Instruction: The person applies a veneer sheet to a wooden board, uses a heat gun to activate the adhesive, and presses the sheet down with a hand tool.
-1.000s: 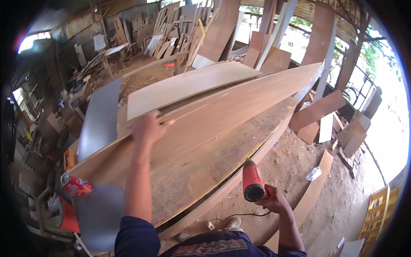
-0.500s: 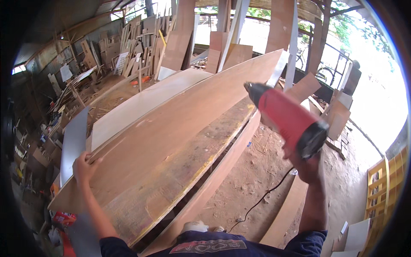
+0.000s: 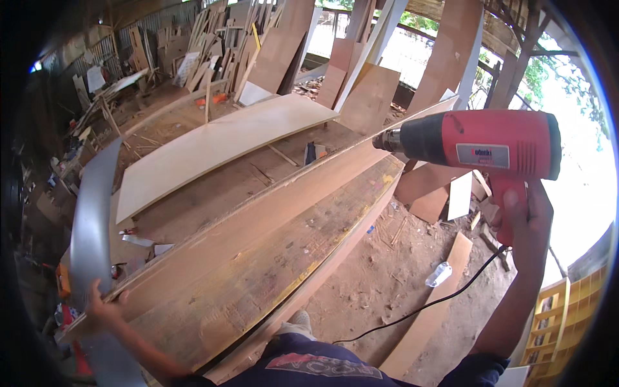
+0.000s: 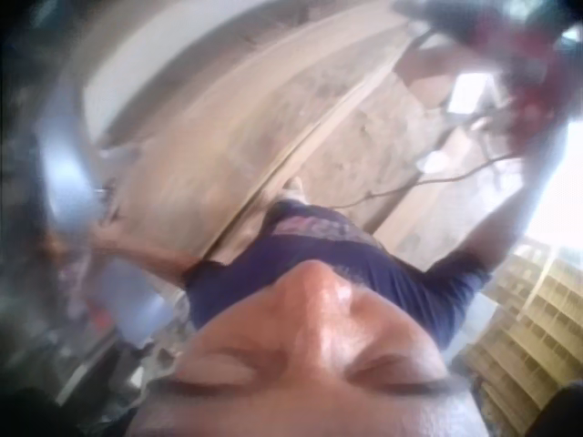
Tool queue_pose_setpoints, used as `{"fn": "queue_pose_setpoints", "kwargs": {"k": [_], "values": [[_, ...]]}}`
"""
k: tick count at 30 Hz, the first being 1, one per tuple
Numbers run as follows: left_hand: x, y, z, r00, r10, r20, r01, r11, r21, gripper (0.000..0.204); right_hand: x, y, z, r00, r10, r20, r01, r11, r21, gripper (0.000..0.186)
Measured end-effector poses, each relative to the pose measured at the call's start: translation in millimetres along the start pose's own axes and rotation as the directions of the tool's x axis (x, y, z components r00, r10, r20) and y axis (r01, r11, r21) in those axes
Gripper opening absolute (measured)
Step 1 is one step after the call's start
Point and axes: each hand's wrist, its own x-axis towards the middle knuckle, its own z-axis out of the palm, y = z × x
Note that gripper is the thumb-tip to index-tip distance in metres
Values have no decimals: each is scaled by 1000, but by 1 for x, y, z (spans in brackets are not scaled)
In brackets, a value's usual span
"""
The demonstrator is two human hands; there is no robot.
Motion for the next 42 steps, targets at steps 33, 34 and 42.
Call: {"fn": "queue_pose_setpoints", "kwargs": {"k": [33,34,42], "values": [[-46,-2,-27,993,-63,-98,81,977,197,126,144,-18,69,977,-93,194,136,965,-222,69],[-52,-10,-25,994,-61,-92,79,977,200,126,143,-17,67,978,-96,187,133,972,-193,69],[-74,-36,-20,986,-92,-138,116,977,178,126,127,-17,70,981,-85,172,112,982,-154,69]]}}
